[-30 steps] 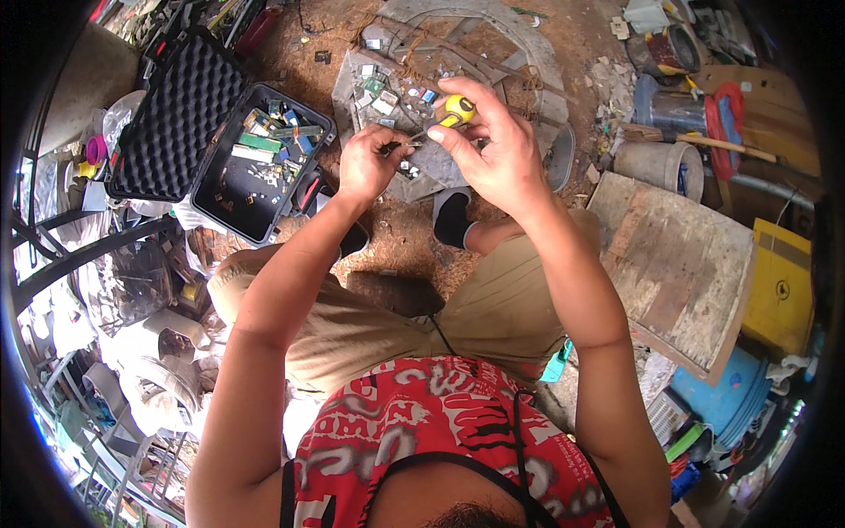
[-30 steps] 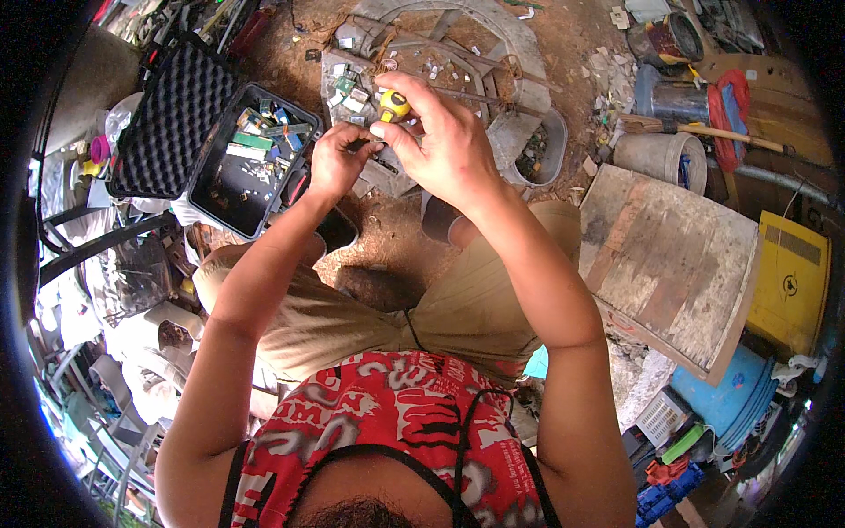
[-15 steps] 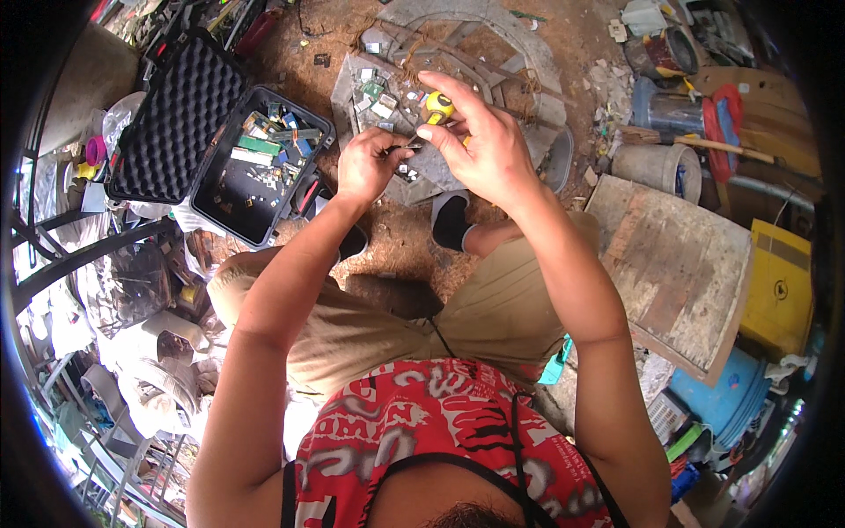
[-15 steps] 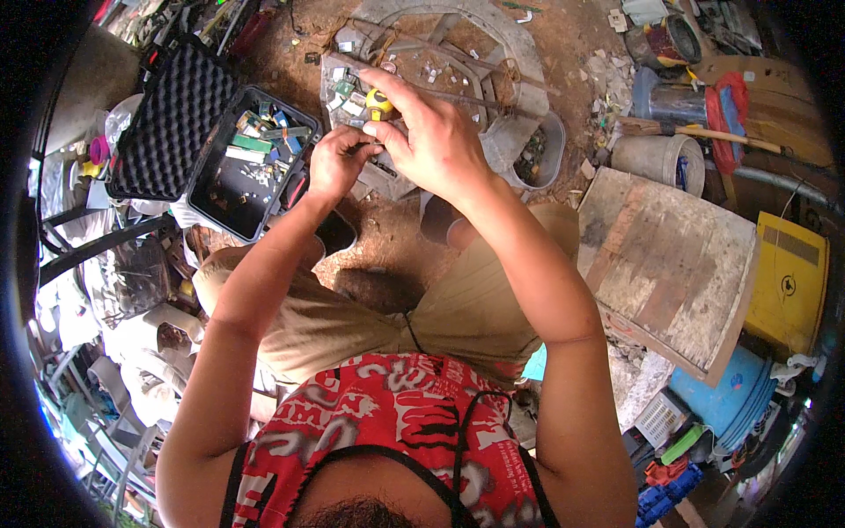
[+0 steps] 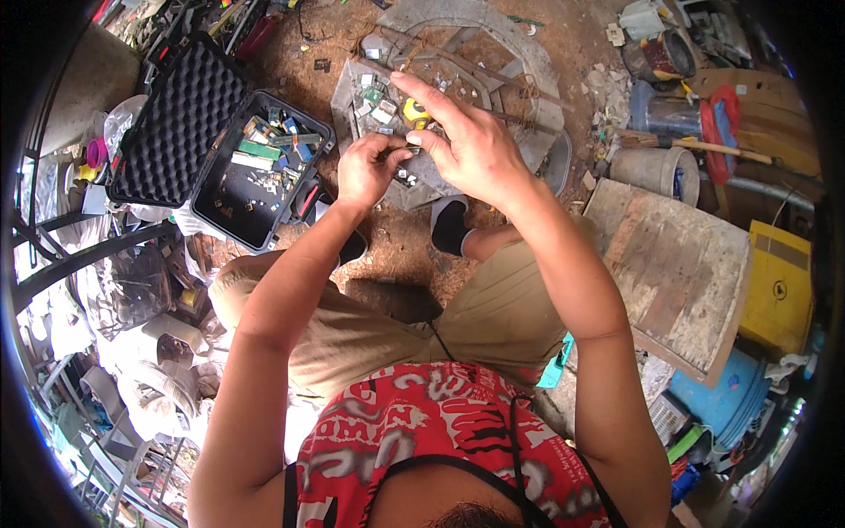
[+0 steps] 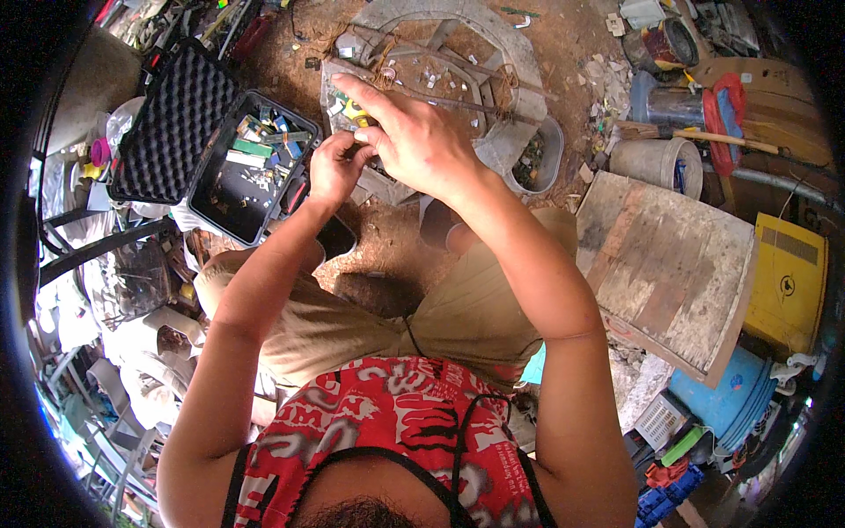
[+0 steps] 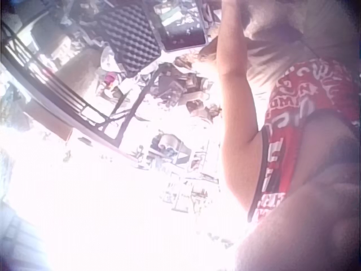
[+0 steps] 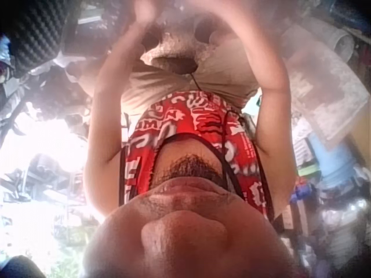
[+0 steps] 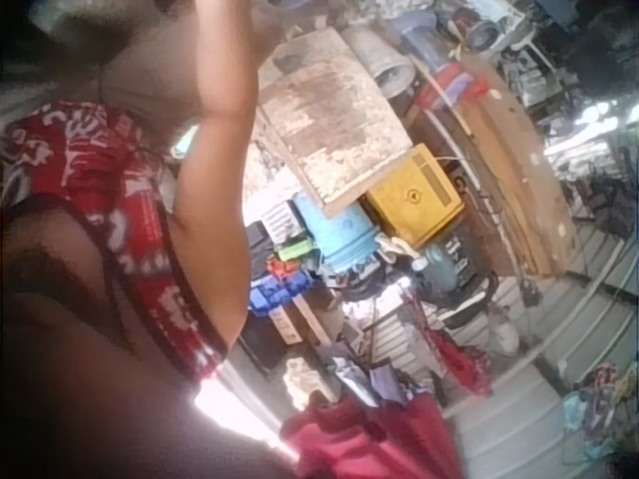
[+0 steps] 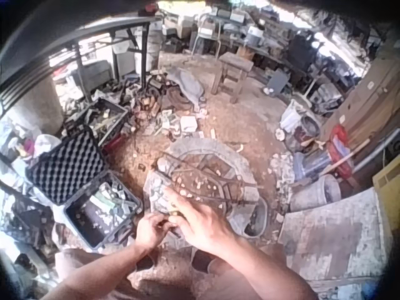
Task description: The person uses a screwdriver and pliers to manipulate a small electronic component and a circuit board while sitting in a workshop area.
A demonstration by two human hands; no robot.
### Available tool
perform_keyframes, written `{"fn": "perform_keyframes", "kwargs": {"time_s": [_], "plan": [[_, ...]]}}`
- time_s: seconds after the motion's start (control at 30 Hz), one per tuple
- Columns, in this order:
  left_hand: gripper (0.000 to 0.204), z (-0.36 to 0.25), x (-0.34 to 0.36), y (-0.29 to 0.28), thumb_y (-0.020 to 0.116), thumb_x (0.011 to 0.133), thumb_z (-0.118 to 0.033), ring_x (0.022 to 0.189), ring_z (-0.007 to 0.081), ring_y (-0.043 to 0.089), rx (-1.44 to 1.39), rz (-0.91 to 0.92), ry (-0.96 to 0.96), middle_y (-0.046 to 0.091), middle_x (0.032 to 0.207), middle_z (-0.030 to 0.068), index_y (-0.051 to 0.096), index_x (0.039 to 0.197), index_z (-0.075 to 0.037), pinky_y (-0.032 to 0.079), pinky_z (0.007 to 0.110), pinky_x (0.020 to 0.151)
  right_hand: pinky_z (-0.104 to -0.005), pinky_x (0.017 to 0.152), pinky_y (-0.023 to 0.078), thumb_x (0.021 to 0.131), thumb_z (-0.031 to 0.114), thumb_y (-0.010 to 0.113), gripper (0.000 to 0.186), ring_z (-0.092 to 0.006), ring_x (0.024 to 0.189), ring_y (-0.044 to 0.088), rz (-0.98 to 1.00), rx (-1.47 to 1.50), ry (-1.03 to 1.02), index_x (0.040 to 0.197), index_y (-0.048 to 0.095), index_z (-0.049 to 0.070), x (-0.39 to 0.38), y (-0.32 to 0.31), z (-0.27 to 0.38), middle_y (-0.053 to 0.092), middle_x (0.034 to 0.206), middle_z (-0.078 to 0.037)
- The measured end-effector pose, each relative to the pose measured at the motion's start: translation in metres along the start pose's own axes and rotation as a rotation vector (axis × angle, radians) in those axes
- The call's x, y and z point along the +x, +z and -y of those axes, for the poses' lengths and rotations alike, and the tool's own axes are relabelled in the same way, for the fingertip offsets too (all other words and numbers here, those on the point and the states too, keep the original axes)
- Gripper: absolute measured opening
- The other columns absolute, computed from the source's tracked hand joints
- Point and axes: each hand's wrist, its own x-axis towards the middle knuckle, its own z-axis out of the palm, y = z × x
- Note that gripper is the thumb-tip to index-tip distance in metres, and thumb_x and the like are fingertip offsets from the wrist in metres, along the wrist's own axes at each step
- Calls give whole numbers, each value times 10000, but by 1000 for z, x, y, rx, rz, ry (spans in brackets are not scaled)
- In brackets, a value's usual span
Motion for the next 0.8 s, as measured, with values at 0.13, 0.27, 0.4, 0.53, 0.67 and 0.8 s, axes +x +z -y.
{"fn": "perform_keyframes", "kwargs": {"time_s": [0.13,0.27,0.4,0.53,0.67,0.8], "plan": [[193,4,4,-1,777,778,-261,826,300,661,14,43,12,699,867,80,712,845,-91,517,388,737,-422,826,556,859,74,670,661,-377,1007,659,-31,-5,-39,1453,413,210,2,2,1,630,1215,-184],[194,7,2,2,773,785,-264,824,301,662,4,36,28,699,866,81,711,849,-92,516,391,744,-415,835,554,867,79,665,655,-377,1021,654,-30,-17,-48,1458,402,183,1,2,1,620,1241,-172],[201,6,1,2,773,789,-278,815,305,660,38,37,22,694,848,84,708,838,-94,516,392,741,-420,870,542,869,104,678,710,-357,1033,652,-50,-37,-27,1490,336,146,-2,3,-1,602,1280,-161],[218,12,0,5,772,790,-300,816,310,653,-10,38,26,683,838,90,704,826,-97,514,398,731,-432,812,559,875,225,701,831,-357,962,675,-117,53,-89,1535,204,131,-5,5,-1,619,1221,-210],[235,13,-1,3,765,797,-328,825,313,648,1,65,13,675,837,92,705,811,-101,513,401,726,-425,826,556,858,371,728,967,-325,1025,661,-266,166,-6,1549,111,94,-23,-4,-9,606,1246,-220],[233,11,-2,3,758,803,-336,833,310,646,-36,66,26,680,845,84,710,801,-108,512,397,742,-460,930,501,843,428,727,981,-392,1135,592,-170,-34,385,1533,145,44,-63,0,-47,557,1283,-265]]}}
